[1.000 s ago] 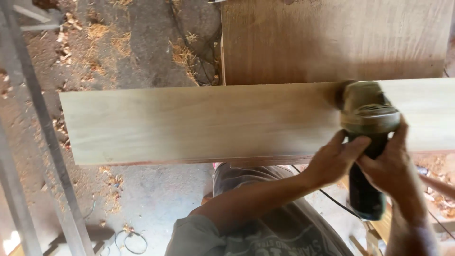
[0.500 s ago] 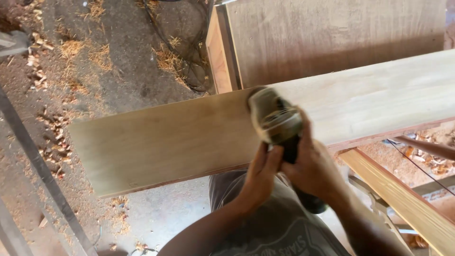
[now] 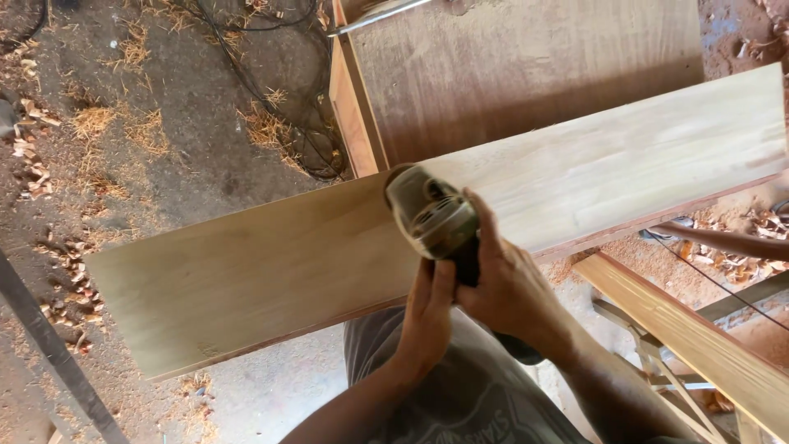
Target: Sanding the edges and surface of a wooden board using an angle grinder.
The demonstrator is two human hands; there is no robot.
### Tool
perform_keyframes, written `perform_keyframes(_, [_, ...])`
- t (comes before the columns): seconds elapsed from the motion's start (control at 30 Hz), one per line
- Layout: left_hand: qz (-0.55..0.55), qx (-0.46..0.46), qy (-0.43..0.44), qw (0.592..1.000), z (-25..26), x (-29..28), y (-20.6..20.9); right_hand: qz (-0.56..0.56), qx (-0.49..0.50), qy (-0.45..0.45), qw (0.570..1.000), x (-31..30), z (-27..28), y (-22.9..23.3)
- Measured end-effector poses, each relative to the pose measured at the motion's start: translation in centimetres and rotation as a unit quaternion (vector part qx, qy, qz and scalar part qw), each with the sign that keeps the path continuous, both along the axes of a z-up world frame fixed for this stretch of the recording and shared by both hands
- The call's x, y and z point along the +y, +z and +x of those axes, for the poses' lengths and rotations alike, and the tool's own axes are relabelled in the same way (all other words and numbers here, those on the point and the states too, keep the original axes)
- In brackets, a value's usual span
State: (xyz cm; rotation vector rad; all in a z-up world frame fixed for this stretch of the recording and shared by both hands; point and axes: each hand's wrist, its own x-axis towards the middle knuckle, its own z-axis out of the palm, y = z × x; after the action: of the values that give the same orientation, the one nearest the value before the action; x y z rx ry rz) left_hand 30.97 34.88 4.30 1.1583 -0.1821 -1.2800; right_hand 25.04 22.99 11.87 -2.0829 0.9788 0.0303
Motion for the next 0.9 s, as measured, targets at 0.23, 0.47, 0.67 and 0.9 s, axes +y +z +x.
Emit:
perform_keyframes(0.23, [0.0,-0.053,-0.04,0.998,-5.1,-7.5,0.2,-0.011,0.041,-0.06,0.997,-6.2,-6.3,-0.2])
perform_keyframes(0.47, [0.015,-0.013,-0.104,0.994,-11.2,-15.8,0.3,-0.031,0.031,-0.085,0.995,-13.7,-13.7,-1.1])
perform_keyframes(0.67, [0.006,-0.048,-0.131,0.99,-16.4,-21.7,-0.2,-0.068,0.012,-0.073,0.995,-19.6,-20.8,-2.7])
perform_keyframes(0.9, [-0.138,-0.105,-0.072,0.982,-18.5,-20.6,-1.6,-0.026,-0.046,-0.083,0.995,-25.8,-27.7,-7.1])
